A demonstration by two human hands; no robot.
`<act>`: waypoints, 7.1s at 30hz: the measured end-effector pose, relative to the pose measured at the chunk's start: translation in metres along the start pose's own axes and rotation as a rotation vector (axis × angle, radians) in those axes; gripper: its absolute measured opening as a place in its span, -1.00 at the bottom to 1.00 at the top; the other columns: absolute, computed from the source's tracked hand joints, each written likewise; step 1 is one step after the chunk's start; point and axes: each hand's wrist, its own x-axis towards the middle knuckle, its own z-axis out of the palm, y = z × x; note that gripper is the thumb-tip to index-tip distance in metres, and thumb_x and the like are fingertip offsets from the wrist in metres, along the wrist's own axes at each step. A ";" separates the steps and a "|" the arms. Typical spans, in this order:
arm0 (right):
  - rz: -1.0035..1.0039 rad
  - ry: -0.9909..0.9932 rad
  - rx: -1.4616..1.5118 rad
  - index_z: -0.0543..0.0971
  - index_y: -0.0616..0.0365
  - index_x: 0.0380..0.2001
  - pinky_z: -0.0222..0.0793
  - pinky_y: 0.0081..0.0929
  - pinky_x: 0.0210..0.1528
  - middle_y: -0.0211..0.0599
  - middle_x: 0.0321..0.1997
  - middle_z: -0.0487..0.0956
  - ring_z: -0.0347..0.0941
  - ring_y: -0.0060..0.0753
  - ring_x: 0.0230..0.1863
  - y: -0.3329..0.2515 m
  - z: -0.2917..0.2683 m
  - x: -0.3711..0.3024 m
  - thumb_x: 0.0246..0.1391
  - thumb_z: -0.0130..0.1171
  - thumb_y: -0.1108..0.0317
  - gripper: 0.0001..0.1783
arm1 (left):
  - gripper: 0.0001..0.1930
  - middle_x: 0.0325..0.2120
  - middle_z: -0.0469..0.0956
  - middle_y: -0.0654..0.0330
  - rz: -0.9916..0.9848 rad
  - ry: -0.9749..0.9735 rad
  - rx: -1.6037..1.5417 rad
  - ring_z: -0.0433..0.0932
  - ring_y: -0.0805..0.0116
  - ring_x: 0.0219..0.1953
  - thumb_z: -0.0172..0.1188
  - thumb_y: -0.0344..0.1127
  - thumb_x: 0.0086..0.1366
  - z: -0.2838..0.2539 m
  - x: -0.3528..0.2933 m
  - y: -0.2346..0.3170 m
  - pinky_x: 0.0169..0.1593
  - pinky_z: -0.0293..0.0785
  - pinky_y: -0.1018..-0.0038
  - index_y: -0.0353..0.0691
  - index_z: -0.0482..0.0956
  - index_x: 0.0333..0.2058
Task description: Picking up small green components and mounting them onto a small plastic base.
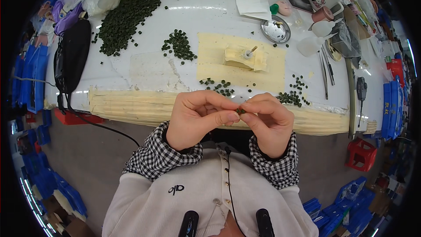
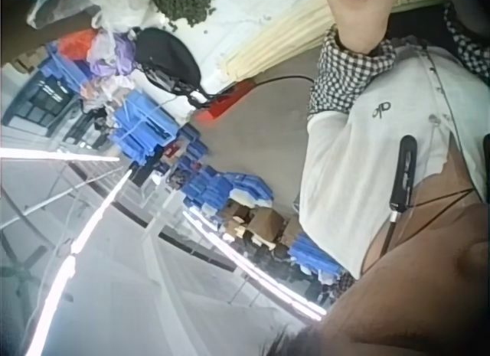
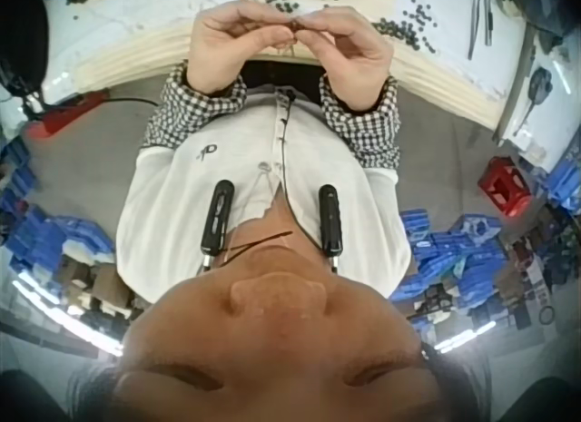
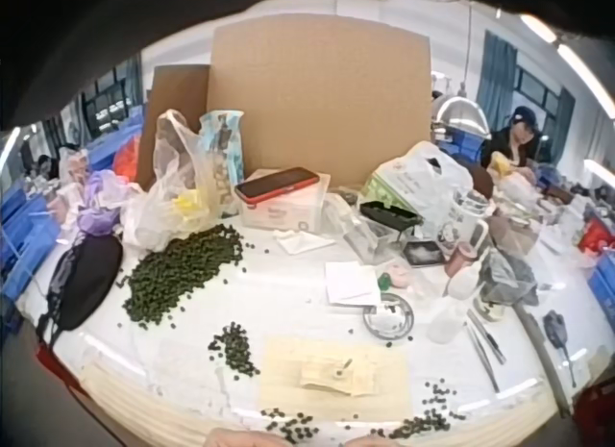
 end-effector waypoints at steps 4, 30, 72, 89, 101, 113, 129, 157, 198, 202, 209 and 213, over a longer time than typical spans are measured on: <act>0.049 -0.037 0.109 0.63 0.29 -0.27 0.43 -0.59 -0.20 -0.21 -0.28 0.56 0.51 -0.46 -0.25 0.005 -0.003 -0.002 -0.06 0.22 0.73 -0.75 | -0.84 -0.33 0.62 0.02 -0.047 -0.027 -0.023 0.63 0.39 -0.27 0.22 -0.62 0.18 -0.004 0.001 0.001 -0.16 0.60 0.55 -0.45 0.57 -0.23; -0.153 -0.028 -0.201 0.49 0.28 0.06 0.36 -0.51 0.04 -0.08 0.07 0.40 0.40 -0.29 0.04 0.005 0.015 -0.004 0.14 0.01 0.63 -0.61 | -0.80 -0.26 0.59 0.06 0.230 0.117 0.257 0.60 0.38 -0.21 0.22 -0.68 0.13 0.003 0.007 0.006 -0.11 0.54 0.57 -0.45 0.59 -0.23; -0.131 -0.043 -0.415 0.59 0.24 -0.07 0.36 -0.56 -0.25 -0.21 -0.24 0.54 0.42 -0.34 -0.26 -0.002 -0.002 0.019 0.01 0.14 0.65 -0.64 | -0.83 -0.37 0.62 0.11 0.195 0.131 0.262 0.60 0.43 -0.28 0.22 -0.65 0.14 -0.005 0.027 0.003 -0.17 0.54 0.58 -0.41 0.62 -0.25; -0.130 -0.080 -0.493 0.58 0.24 -0.05 0.36 -0.52 -0.20 -0.21 -0.24 0.50 0.41 -0.30 -0.25 -0.008 0.005 0.022 -0.03 0.16 0.66 -0.60 | -0.83 -0.34 0.62 0.08 0.190 0.102 0.206 0.61 0.42 -0.28 0.23 -0.64 0.14 -0.013 0.027 0.006 -0.16 0.56 0.57 -0.41 0.62 -0.26; -0.164 -0.099 -0.547 0.56 0.26 -0.02 0.35 -0.49 -0.17 -0.20 -0.26 0.50 0.42 -0.29 -0.23 -0.011 -0.001 0.030 -0.05 0.22 0.60 -0.57 | -0.83 -0.35 0.62 0.11 0.145 0.134 0.159 0.60 0.45 -0.31 0.25 -0.62 0.15 -0.013 0.031 0.007 -0.20 0.55 0.59 -0.42 0.62 -0.25; -0.237 0.097 -0.923 0.60 0.26 -0.26 0.34 -0.45 -0.27 -0.23 -0.37 0.50 0.42 -0.29 -0.31 0.005 -0.029 0.084 -0.06 0.29 0.50 -0.77 | -0.86 -0.37 0.63 0.02 0.108 0.172 0.171 0.63 0.36 -0.34 0.21 -0.65 0.15 -0.018 0.038 0.005 -0.23 0.57 0.52 -0.40 0.59 -0.29; -0.261 0.053 -0.495 0.54 0.29 -0.32 0.35 -0.52 -0.23 -0.22 -0.33 0.53 0.43 -0.37 -0.32 -0.019 -0.009 0.064 0.07 0.18 0.55 -0.91 | -0.83 -0.33 0.62 0.03 0.150 0.139 0.193 0.63 0.33 -0.26 0.19 -0.67 0.15 -0.017 0.040 0.004 -0.15 0.57 0.51 -0.41 0.59 -0.25; -0.364 0.253 -0.823 0.51 0.27 -0.43 0.35 -0.45 -0.36 -0.20 -0.41 0.51 0.46 -0.21 -0.42 0.001 -0.012 0.081 0.00 0.22 0.57 -0.92 | -0.84 -0.35 0.63 0.04 0.114 0.142 0.192 0.63 0.37 -0.30 0.23 -0.64 0.14 -0.019 0.039 0.004 -0.18 0.57 0.54 -0.42 0.59 -0.26; -0.234 -0.110 -0.639 0.60 0.20 -0.07 0.40 -0.51 -0.28 -0.23 -0.26 0.55 0.46 -0.29 -0.31 0.000 0.004 0.037 -0.10 0.21 0.69 -0.56 | -0.86 -0.39 0.63 0.09 0.090 0.124 0.094 0.61 0.44 -0.35 0.24 -0.62 0.15 -0.027 0.039 0.002 -0.22 0.56 0.59 -0.41 0.62 -0.28; -0.252 -0.115 -0.650 0.60 0.21 -0.08 0.40 -0.51 -0.28 -0.22 -0.27 0.55 0.46 -0.29 -0.30 0.001 0.000 0.038 -0.10 0.21 0.68 -0.57 | -0.85 -0.40 0.63 0.09 0.072 0.129 0.093 0.61 0.45 -0.35 0.25 -0.61 0.15 -0.025 0.040 0.003 -0.22 0.56 0.59 -0.42 0.61 -0.27; -0.101 0.190 -0.738 0.62 0.28 -0.30 0.38 -0.51 -0.31 -0.21 -0.36 0.54 0.46 -0.29 -0.35 -0.003 -0.026 0.033 -0.09 0.26 0.62 -0.79 | -0.86 -0.40 0.63 0.12 0.167 0.231 0.350 0.61 0.48 -0.36 0.27 -0.58 0.14 -0.031 0.030 0.017 -0.25 0.54 0.63 -0.42 0.61 -0.29; -0.099 0.086 -0.947 0.61 0.25 -0.39 0.32 -0.41 -0.35 -0.27 -0.44 0.53 0.39 -0.25 -0.40 0.005 -0.034 0.028 -0.14 0.29 0.58 -0.84 | -0.90 -0.48 0.58 0.20 0.177 0.279 0.904 0.53 0.53 -0.45 0.30 -0.57 0.10 -0.042 0.018 0.028 -0.39 0.40 0.64 -0.38 0.63 -0.36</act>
